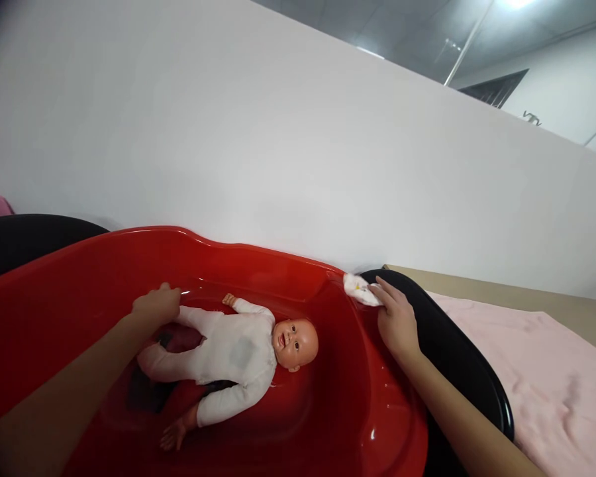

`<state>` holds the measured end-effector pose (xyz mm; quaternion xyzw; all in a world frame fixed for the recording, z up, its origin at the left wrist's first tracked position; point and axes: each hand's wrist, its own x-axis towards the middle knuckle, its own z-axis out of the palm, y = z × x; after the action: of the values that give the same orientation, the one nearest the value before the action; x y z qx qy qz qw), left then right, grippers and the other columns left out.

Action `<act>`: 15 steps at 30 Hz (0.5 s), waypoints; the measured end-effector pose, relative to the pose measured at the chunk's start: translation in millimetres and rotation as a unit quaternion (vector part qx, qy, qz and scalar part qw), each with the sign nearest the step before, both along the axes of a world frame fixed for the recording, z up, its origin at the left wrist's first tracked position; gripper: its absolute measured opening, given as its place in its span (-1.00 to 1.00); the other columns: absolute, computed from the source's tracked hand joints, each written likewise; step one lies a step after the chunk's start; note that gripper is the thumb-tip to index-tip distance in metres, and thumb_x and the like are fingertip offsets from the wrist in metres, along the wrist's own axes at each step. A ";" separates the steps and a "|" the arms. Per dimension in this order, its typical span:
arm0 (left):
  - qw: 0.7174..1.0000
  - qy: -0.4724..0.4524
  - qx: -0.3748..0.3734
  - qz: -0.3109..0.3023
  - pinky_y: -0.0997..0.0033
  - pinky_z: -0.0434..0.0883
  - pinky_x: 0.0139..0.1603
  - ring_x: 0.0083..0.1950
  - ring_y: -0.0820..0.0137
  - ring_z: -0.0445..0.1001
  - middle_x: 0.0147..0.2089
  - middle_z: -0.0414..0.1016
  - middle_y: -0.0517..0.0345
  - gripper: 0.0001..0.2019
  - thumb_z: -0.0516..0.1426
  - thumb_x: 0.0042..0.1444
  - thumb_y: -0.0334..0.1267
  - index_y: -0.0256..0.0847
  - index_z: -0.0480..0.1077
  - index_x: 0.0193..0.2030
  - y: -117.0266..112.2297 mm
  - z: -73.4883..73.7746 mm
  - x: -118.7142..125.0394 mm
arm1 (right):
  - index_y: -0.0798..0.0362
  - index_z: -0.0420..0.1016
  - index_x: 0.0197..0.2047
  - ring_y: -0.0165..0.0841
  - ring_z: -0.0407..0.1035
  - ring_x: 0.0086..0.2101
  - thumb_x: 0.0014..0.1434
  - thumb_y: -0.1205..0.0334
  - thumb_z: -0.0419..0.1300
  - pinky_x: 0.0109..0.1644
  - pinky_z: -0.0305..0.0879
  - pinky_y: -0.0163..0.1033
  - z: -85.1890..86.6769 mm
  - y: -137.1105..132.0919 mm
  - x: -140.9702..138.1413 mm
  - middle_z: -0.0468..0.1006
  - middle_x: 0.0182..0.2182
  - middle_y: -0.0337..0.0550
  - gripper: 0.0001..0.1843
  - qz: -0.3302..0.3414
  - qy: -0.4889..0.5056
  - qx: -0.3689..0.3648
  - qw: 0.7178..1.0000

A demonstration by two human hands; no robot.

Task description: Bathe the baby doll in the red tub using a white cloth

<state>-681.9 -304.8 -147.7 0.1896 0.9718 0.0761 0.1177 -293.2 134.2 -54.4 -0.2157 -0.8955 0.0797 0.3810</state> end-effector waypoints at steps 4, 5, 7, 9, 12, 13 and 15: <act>0.998 -0.010 -0.025 -0.060 -0.20 0.45 0.17 0.28 -0.24 0.43 0.35 0.37 -0.36 -0.44 0.27 0.15 -0.04 -0.24 0.46 0.25 15.1 11.7 19.4 | -0.10 0.64 0.25 -0.07 0.39 0.33 0.34 0.24 0.01 0.52 0.24 0.18 -10.5 -4.4 12.4 0.53 0.35 -0.14 -0.46 -0.017 -0.080 -0.039 0.996; 0.997 -0.017 -0.027 -0.074 -0.26 0.45 0.18 0.30 -0.27 0.42 0.37 0.35 -0.38 -0.38 0.30 0.10 -0.03 -0.25 0.46 0.27 17.4 12.3 22.9 | -0.11 0.63 0.27 -0.06 0.39 0.33 0.35 0.21 0.03 0.51 0.25 0.19 -10.0 -7.7 13.7 0.54 0.34 -0.14 -0.47 -0.016 -0.104 -0.040 0.994; 0.995 -0.029 -0.031 -0.087 -0.38 0.42 0.20 0.33 -0.31 0.39 0.40 0.33 -0.41 -0.35 0.33 0.03 -0.07 -0.27 0.46 0.26 20.2 11.6 27.8 | -0.12 0.61 0.30 -0.03 0.41 0.32 0.38 0.14 0.05 0.49 0.26 0.21 -8.0 -15.0 15.3 0.56 0.33 -0.13 -0.48 0.000 -0.163 -0.032 0.986; 0.995 -0.028 -0.035 -0.086 -0.46 0.37 0.22 0.34 -0.32 0.36 0.41 0.32 -0.45 -0.33 0.36 -0.04 -0.06 -0.28 0.48 0.23 21.2 8.3 30.1 | -0.11 0.58 0.33 0.00 0.41 0.32 0.41 0.05 0.06 0.49 0.25 0.24 -6.6 -21.4 17.0 0.55 0.33 -0.09 -0.48 0.020 -0.210 -0.021 0.977; 0.996 -0.028 -0.013 -0.084 -0.54 0.27 0.29 0.39 -0.36 0.31 0.46 0.28 -0.50 -0.20 0.38 -0.05 0.07 -0.29 0.43 0.30 21.5 -1.0 29.9 | -0.09 0.48 0.43 0.05 0.32 0.39 0.44 -0.14 0.09 0.54 0.15 0.29 -6.4 -28.3 21.2 0.49 0.39 -0.02 -0.39 0.034 -0.241 -0.015 0.970; 0.996 -0.030 -0.003 -0.083 -0.57 0.22 0.32 0.41 -0.37 0.28 0.48 0.26 -0.51 -0.17 0.36 -0.01 0.07 -0.30 0.38 0.36 21.9 -4.6 29.0 | -0.10 0.43 0.46 0.06 0.27 0.42 0.45 -0.18 0.09 0.55 0.10 0.32 -6.2 -30.6 22.9 0.45 0.41 -0.01 -0.35 0.033 -0.249 -0.013 0.968; 0.996 -0.038 0.012 -0.076 -0.59 0.17 0.35 0.43 -0.35 0.28 0.50 0.26 -0.51 -0.23 0.27 0.11 -0.03 -0.31 0.30 0.43 23.6 -10.7 26.0 | -0.11 0.34 0.52 0.08 0.16 0.48 0.46 -0.22 0.07 0.56 0.01 0.41 -4.0 -36.9 26.6 0.37 0.47 0.01 -0.31 0.026 -0.258 -0.004 0.966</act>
<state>-656.0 -281.2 -158.3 0.2610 0.9485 0.0854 0.1579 -266.6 97.3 -58.3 -0.2068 -0.9685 0.0350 0.1341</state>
